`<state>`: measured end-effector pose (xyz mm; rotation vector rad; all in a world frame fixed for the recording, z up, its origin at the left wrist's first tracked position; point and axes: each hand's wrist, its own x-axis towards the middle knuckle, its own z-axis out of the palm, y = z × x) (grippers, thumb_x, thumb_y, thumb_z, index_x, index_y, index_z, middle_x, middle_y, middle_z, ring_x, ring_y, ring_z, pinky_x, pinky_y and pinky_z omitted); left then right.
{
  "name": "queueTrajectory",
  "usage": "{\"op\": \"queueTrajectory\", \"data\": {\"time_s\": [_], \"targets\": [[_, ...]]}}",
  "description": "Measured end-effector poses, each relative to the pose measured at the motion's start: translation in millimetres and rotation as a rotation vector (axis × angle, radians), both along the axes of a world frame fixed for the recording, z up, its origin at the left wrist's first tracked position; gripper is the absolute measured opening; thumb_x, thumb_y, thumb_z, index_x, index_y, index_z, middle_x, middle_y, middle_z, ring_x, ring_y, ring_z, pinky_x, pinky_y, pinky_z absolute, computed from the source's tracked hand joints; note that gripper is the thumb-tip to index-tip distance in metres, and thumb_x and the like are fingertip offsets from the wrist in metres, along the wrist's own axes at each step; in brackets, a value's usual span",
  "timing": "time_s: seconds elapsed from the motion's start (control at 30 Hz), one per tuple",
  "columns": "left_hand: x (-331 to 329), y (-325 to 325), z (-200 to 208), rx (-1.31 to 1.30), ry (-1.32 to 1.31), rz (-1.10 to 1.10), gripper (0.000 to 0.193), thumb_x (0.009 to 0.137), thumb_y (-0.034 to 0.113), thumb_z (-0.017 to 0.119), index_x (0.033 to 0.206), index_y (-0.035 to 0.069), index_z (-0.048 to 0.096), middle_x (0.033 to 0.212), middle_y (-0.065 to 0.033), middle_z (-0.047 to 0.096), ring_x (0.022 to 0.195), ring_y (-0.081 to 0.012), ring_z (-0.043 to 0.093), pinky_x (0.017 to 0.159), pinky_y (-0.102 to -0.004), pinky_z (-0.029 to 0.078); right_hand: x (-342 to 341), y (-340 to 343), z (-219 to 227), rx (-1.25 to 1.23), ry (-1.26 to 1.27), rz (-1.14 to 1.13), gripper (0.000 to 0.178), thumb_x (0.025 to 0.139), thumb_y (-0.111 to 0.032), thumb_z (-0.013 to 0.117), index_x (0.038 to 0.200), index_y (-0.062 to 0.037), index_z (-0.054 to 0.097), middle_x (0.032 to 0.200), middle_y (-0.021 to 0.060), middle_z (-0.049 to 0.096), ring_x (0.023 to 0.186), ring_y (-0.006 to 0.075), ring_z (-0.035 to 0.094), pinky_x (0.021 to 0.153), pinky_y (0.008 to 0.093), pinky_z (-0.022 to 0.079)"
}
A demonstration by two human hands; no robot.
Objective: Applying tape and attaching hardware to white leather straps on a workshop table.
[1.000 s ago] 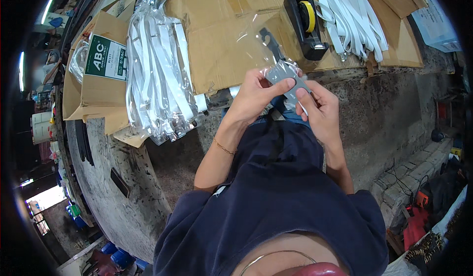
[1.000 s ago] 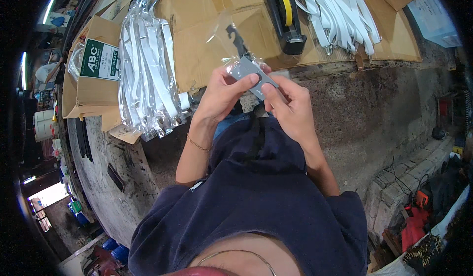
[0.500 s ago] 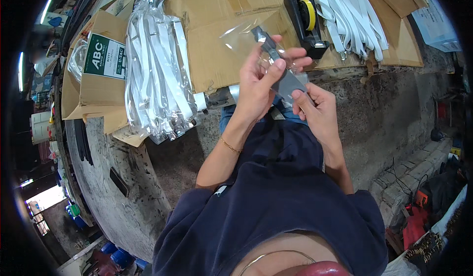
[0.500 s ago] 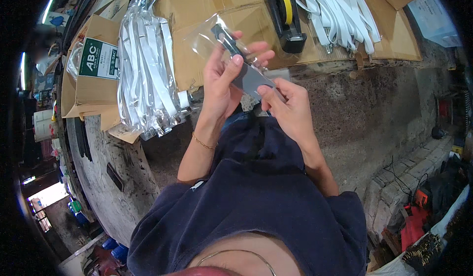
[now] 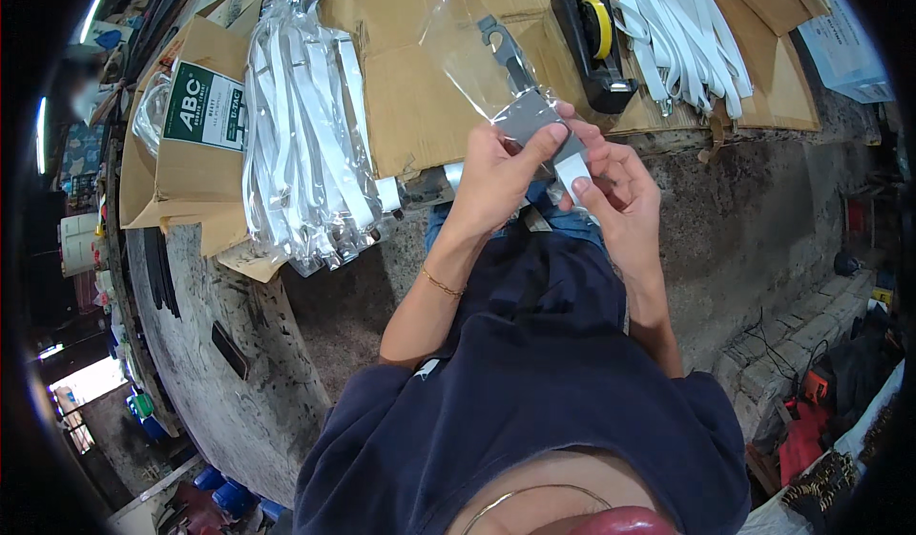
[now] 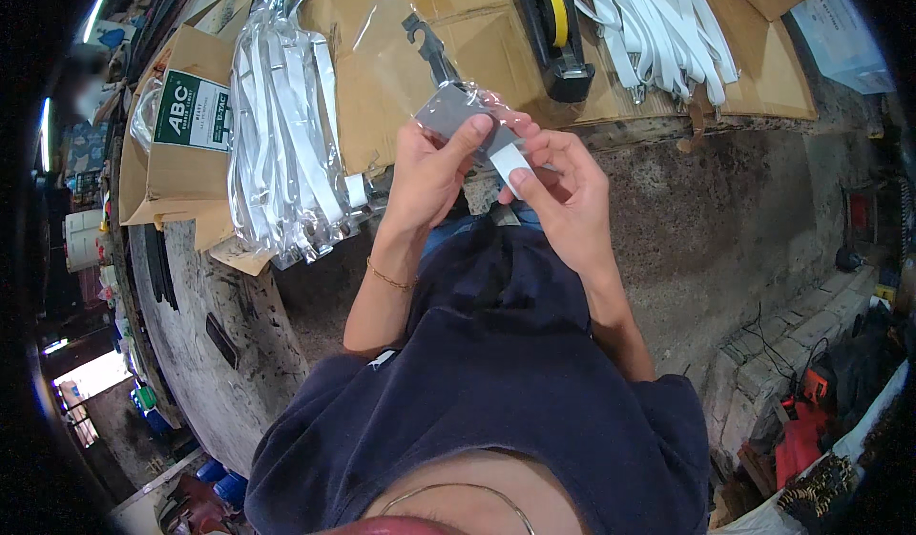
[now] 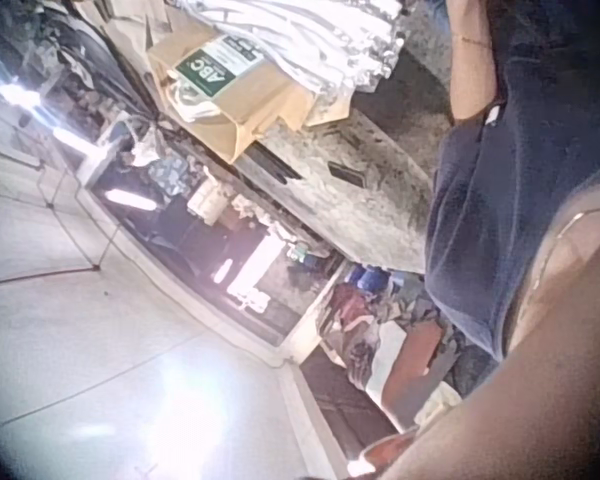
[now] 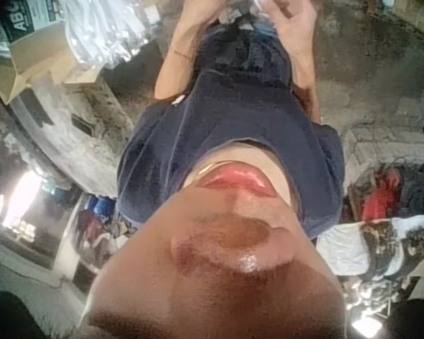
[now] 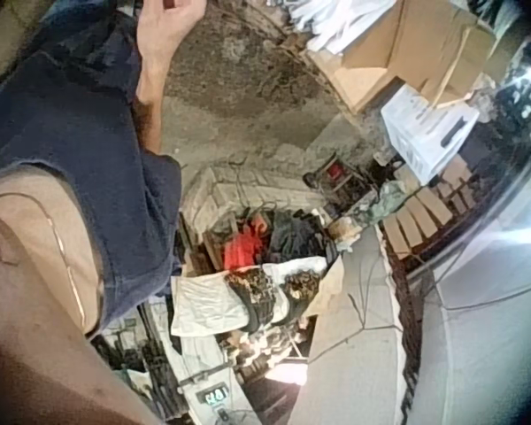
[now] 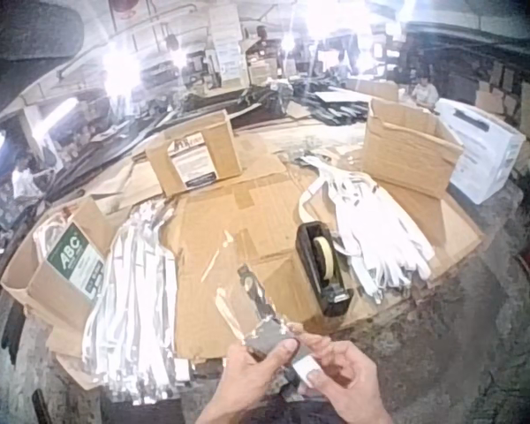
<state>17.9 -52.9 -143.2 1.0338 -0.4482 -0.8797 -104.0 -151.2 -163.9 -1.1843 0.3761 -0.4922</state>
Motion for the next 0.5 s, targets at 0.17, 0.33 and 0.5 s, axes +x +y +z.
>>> {"op": "queueTrajectory", "data": {"time_s": [0.17, 0.33, 0.5], "targets": [[-6, -3, 1, 0.168, -0.118, -0.123, 0.027, 0.090, 0.012, 0.062, 0.110, -0.007, 0.060, 0.111, -0.0157, 0.065, 0.094, -0.0167, 0.063, 0.076, -0.0299, 0.053, 0, -5, -8, 0.034, -0.033, -0.067, 0.027, 0.084, 0.004, 0.065, 0.104, 0.0004, 0.046, 0.091, 0.0122, 0.064, 0.075, 0.0199, 0.067, 0.068, 0.0279, 0.055], [-15, -4, -13, 0.149, -0.039, -0.064, 0.022, 0.089, 0.013, 0.064, 0.104, -0.004, 0.066, 0.086, -0.0024, 0.067, 0.065, -0.0049, 0.052, 0.057, -0.0198, 0.043, -3, -5, -4, 0.045, -0.054, -0.069, 0.027, 0.084, 0.004, 0.065, 0.101, -0.0009, 0.046, 0.094, 0.0132, 0.065, 0.082, 0.0206, 0.067, 0.071, 0.0277, 0.055], [-13, -1, -18, 0.179, -0.106, 0.049, 0.019, 0.090, 0.011, 0.061, 0.098, -0.005, 0.066, 0.084, -0.0049, 0.068, 0.072, -0.0078, 0.058, 0.066, -0.0236, 0.048, -2, -6, -19, -0.363, 0.010, -0.137, 0.028, 0.082, 0.000, 0.069, 0.103, 0.0013, 0.050, 0.100, 0.0136, 0.067, 0.093, 0.0156, 0.064, 0.081, 0.0283, 0.051]]}}
